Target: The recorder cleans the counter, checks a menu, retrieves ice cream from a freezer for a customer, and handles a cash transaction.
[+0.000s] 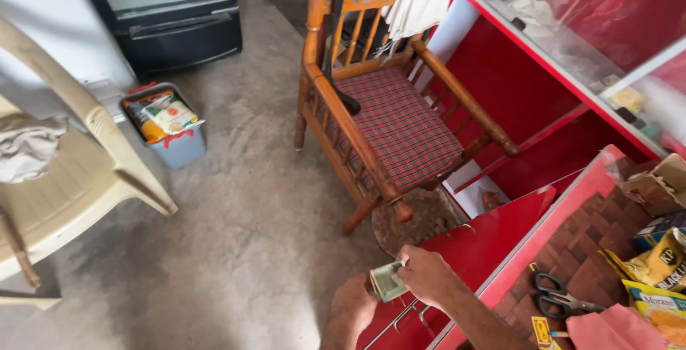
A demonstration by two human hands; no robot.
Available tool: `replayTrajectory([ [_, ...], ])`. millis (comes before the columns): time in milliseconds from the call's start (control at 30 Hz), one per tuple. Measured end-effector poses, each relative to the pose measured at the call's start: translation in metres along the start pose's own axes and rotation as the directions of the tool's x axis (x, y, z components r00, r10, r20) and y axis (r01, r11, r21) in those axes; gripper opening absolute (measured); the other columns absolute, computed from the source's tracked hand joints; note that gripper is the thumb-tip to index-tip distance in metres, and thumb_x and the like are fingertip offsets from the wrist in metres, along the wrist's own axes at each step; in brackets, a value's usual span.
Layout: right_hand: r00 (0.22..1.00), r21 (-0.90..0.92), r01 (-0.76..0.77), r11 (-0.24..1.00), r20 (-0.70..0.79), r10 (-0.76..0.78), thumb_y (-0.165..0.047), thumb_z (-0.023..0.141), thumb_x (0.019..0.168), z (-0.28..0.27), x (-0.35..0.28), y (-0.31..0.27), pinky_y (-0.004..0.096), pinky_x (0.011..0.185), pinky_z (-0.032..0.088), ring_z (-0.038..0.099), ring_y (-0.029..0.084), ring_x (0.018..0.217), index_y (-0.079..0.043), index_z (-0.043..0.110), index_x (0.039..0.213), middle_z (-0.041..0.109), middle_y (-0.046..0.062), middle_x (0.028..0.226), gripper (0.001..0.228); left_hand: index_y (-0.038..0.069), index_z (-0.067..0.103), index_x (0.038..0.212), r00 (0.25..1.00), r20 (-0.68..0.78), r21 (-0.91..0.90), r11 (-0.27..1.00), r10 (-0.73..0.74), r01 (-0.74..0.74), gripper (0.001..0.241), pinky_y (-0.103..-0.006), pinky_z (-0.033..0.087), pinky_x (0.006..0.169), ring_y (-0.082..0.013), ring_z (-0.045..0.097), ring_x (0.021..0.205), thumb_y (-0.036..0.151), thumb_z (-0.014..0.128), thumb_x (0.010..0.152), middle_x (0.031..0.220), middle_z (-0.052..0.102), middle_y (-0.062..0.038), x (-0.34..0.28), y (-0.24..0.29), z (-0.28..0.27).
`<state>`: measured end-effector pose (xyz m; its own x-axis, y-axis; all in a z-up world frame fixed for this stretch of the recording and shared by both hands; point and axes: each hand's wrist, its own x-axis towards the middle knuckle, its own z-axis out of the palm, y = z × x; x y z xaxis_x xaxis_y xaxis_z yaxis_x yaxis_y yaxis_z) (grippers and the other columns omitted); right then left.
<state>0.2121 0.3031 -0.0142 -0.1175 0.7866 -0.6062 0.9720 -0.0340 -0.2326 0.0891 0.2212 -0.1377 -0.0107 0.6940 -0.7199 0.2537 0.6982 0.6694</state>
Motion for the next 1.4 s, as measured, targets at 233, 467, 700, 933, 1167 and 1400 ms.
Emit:
replayTrajectory([
  [233, 1.000, 0.029, -0.006, 1.000, -0.027, 0.007, -0.019, 0.064, 0.084, -0.004, 0.005, 0.045, 0.044, 0.086, 0.060, 0.078, 0.030, 0.095, -0.009, 0.069, 0.110, 0.078, 0.015, 0.096, 0.029, 0.025, 0.071, 0.123, 0.997, 0.035, 0.089, 0.994, 0.068, -0.071, 0.030, -0.0427, 0.055, 0.102, -0.0307, 0.067, 0.120, 0.029, 0.061, 0.094, 0.122, 0.072, -0.010, -0.010, 0.040, 0.010],
  [467, 0.999, 0.025, -0.009, 1.000, -0.037, 0.009, -0.024, 0.071, 0.082, -0.015, 0.015, 0.058, 0.044, 0.086, 0.059, 0.076, 0.030, 0.095, -0.008, 0.069, 0.110, 0.077, 0.015, 0.094, 0.032, 0.024, 0.071, 0.122, 0.988, 0.102, 0.242, 0.961, 0.116, -0.138, 0.033, -0.0436, 0.054, 0.103, -0.0326, 0.065, 0.120, 0.018, 0.056, 0.094, 0.123, 0.070, -0.013, 0.008, 0.070, 0.005],
  [700, 0.988, 0.093, -0.154, 0.984, 0.041, 0.151, -0.028, 0.074, 0.086, -0.023, 0.051, 0.041, 0.042, 0.084, 0.061, 0.077, 0.027, 0.091, -0.008, 0.068, 0.109, 0.077, 0.015, 0.092, 0.031, 0.025, 0.070, 0.124, 0.969, 0.219, 0.353, 0.916, 0.116, -0.190, 0.033, -0.0439, 0.055, 0.101, -0.0329, 0.067, 0.119, 0.020, 0.059, 0.093, 0.122, 0.072, -0.013, 0.057, 0.094, -0.027],
  [933, 0.920, 0.397, -0.365, 0.843, 0.011, 0.393, -0.030, 0.068, 0.090, 0.020, 0.113, 0.042, 0.042, 0.084, 0.061, 0.079, 0.026, 0.092, -0.009, 0.072, 0.103, 0.078, 0.012, 0.092, 0.025, 0.020, 0.069, 0.118, 0.905, 0.420, 0.482, 0.829, 0.065, -0.284, 0.030, -0.0477, 0.053, 0.101, -0.0348, 0.064, 0.119, 0.039, 0.064, 0.096, 0.121, 0.070, -0.013, 0.146, 0.117, -0.050],
  [1167, 0.770, 0.432, -0.586, 0.686, 0.031, 0.638, -0.037, 0.075, 0.085, 0.063, 0.101, 0.019, 0.047, 0.088, 0.056, 0.072, 0.033, 0.100, -0.009, 0.071, 0.104, 0.074, 0.017, 0.100, 0.034, 0.015, 0.074, 0.104, 0.739, 0.651, 0.408, 0.743, 0.171, -0.531, 0.026, -0.0483, 0.057, 0.092, -0.0375, 0.070, 0.104, 0.033, 0.057, 0.096, 0.103, 0.075, -0.016, 0.208, 0.080, -0.040],
  [1400, 0.584, 0.525, -0.729, 0.439, 0.141, 0.800, -0.034, 0.077, 0.083, 0.088, 0.100, 0.029, 0.044, 0.092, 0.057, 0.076, 0.030, 0.099, -0.007, 0.074, 0.103, 0.075, 0.017, 0.103, 0.034, 0.017, 0.076, 0.099, 0.625, 0.770, 0.392, 0.674, 0.132, -0.626, 0.021, -0.0463, 0.057, 0.092, -0.0351, 0.072, 0.103, 0.029, 0.060, 0.093, 0.099, 0.076, -0.016, 0.218, 0.117, -0.034],
])
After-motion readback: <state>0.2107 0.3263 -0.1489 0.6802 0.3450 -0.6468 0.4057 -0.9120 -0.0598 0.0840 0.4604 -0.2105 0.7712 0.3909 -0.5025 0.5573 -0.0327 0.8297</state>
